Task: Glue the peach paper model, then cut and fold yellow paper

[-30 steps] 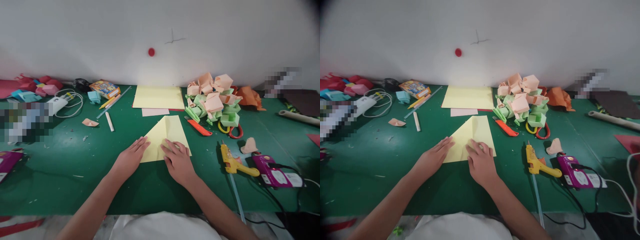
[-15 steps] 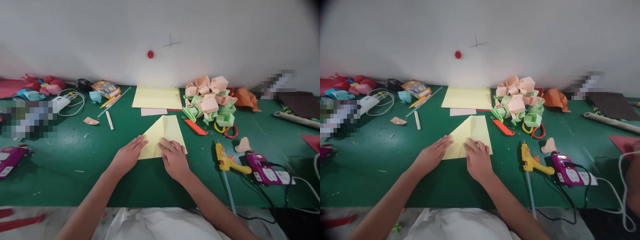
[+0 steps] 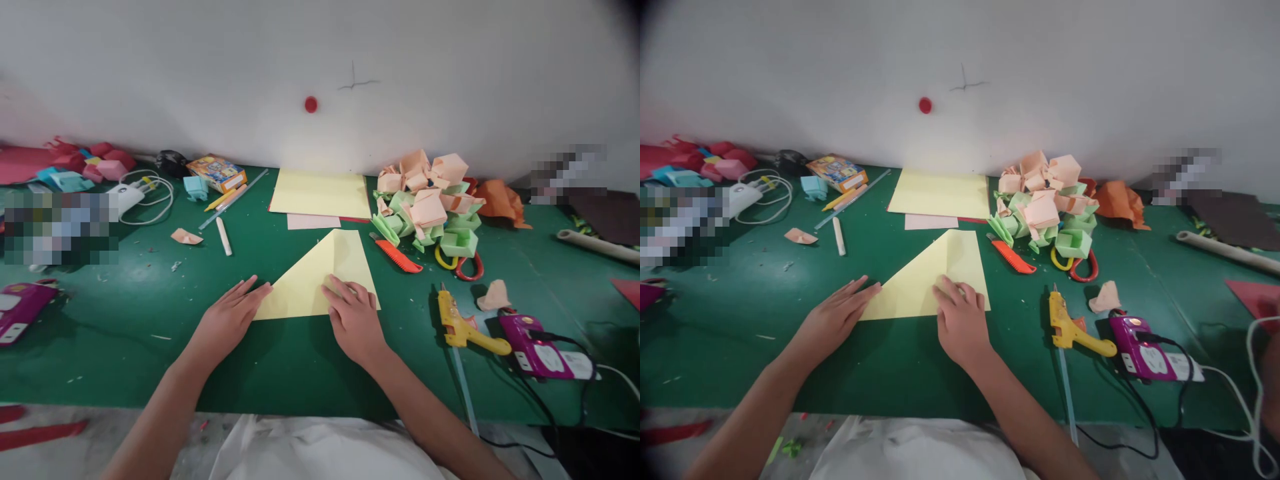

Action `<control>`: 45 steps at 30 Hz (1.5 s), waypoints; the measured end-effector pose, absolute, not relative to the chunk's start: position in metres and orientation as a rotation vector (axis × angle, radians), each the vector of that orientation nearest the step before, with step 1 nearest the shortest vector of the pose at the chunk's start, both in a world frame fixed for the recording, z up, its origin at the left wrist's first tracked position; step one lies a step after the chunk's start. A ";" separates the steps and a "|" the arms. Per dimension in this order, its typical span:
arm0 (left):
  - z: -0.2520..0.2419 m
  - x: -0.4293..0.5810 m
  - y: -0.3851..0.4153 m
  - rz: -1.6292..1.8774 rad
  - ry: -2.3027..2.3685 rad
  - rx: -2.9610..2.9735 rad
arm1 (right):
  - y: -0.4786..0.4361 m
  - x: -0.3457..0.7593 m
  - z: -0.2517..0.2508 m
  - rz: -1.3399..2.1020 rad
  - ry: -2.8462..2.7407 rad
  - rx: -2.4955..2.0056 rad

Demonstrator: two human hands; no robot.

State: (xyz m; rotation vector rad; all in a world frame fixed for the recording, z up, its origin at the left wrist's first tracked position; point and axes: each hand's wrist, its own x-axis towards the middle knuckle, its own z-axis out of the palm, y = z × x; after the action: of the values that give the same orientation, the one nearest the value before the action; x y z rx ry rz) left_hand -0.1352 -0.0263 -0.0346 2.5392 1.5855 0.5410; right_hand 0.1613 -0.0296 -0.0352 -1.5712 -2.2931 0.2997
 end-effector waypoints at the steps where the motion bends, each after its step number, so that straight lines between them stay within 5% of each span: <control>1: -0.033 -0.136 -0.028 0.561 1.589 2.530 | -0.030 0.162 -0.035 0.299 -2.289 -1.571; 27: -0.019 -0.180 -0.056 0.890 1.580 2.534 | -0.031 0.162 -0.038 0.277 -2.252 -1.574; 45: -0.024 -0.178 -0.053 0.618 1.595 2.584 | -0.031 0.162 -0.038 0.258 -2.245 -1.575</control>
State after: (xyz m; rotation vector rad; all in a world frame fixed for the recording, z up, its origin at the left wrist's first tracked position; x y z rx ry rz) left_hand -0.1775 -0.0531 -0.0239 2.5844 1.5952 0.6175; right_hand 0.1616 -0.0314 -0.0385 -1.5751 -2.2449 0.2580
